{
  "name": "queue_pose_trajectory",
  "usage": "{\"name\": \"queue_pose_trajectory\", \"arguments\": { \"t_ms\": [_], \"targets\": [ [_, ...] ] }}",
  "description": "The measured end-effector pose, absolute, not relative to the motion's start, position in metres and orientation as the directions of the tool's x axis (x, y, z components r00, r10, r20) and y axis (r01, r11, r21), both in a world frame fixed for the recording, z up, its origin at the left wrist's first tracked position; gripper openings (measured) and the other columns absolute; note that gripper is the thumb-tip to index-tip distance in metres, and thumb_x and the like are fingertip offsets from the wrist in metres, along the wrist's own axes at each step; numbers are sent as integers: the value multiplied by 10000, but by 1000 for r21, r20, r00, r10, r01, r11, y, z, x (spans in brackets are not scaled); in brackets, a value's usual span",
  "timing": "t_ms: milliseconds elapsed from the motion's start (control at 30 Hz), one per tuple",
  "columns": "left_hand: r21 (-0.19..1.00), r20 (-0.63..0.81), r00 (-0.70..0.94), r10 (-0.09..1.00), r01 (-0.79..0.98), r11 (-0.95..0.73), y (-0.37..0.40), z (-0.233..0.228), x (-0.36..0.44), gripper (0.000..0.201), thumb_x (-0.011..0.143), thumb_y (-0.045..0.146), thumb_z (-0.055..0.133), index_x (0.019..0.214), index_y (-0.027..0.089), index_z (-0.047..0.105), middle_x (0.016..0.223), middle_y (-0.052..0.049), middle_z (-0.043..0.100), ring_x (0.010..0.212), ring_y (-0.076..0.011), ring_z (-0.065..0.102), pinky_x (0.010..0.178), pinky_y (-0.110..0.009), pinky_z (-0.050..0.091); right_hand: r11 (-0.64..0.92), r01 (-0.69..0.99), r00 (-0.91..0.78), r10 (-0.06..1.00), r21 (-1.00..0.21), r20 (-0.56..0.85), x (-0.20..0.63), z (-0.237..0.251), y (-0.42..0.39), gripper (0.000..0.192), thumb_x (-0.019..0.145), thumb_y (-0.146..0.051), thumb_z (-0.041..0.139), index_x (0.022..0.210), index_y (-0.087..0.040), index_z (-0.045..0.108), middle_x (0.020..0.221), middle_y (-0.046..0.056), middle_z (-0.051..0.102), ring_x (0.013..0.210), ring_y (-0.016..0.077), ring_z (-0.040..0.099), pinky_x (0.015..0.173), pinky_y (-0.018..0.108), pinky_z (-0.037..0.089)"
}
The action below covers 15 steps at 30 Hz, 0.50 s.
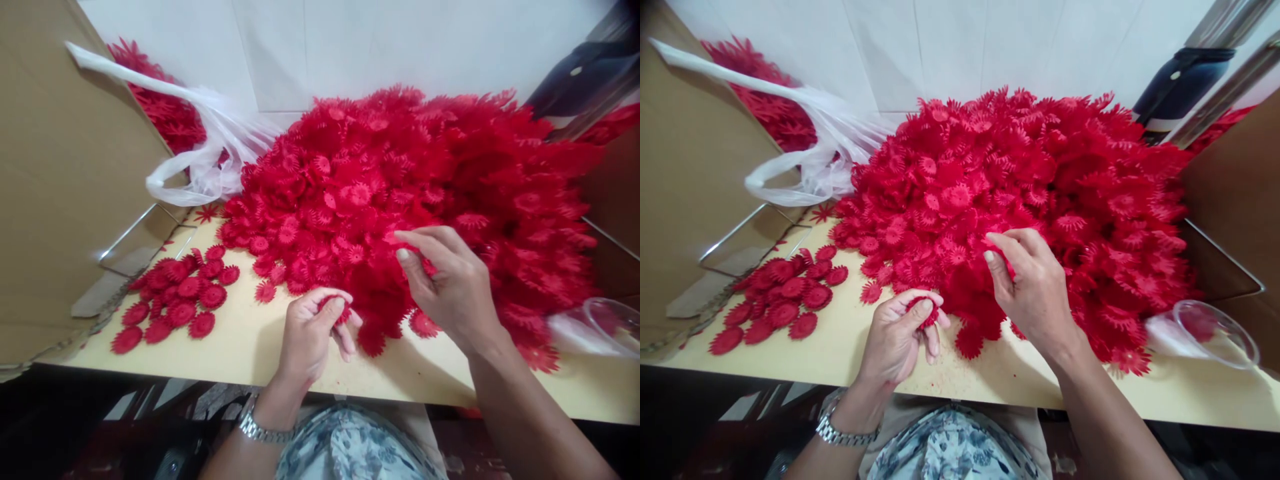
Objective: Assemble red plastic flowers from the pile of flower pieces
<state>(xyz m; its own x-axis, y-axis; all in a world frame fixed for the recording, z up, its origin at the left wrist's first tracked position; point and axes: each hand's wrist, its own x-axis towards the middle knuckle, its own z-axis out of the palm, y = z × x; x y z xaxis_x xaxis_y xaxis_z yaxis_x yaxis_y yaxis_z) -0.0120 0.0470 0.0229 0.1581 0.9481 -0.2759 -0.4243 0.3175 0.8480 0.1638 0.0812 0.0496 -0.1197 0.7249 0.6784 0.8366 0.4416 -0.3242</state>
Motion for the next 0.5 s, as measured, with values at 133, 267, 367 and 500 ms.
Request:
{"name": "queue_pose_trajectory", "arguments": {
  "t_ms": [133, 267, 367, 500],
  "targets": [
    [836, -319, 201, 926, -400, 375, 45, 20, -11, 228, 744, 347, 643, 681, 146, 559, 454, 15, 612, 252, -87, 474, 221, -140, 329, 519, 610, -233, 840, -599, 491, 150, 49, 61, 156, 880, -271, 530, 954, -190, 640, 854, 50, 625, 747, 142, 607, 658, 257, 489],
    [861, -343, 209, 916, -319, 395, 43, 19, -8, 351, 692, 457, 683, 610, 154, 526, 380, 48, 536, 225, -64, 428, 202, -108, 251, 411, 420, -333, 899, -809, 284, 137, 44, 53, 148, 846, -327, 589, 859, -181, 604, 715, -1, 597, 618, 106, 576, 572, 224, 459],
    [875, -373, 181, 910, -257, 410, 42, 16, -8, 427, 667, 522, 686, 564, 150, 504, 350, 54, 497, 216, -45, 397, 204, -95, 217, 311, 298, -391, 902, -902, 182, 134, 41, 53, 161, 833, -323, 605, 790, -172, 568, 671, -19, 596, 567, 90, 565, 529, 203, 439],
    [881, -334, 225, 915, -272, 388, 39, 13, -9, 451, 709, 580, 620, 621, 147, 532, 382, 41, 530, 229, -40, 408, 215, -91, 245, 308, 305, -422, 892, -901, 163, 135, 41, 53, 163, 855, -293, 566, 750, -169, 579, 629, -18, 603, 555, 94, 553, 520, 205, 419]
  ]
}}
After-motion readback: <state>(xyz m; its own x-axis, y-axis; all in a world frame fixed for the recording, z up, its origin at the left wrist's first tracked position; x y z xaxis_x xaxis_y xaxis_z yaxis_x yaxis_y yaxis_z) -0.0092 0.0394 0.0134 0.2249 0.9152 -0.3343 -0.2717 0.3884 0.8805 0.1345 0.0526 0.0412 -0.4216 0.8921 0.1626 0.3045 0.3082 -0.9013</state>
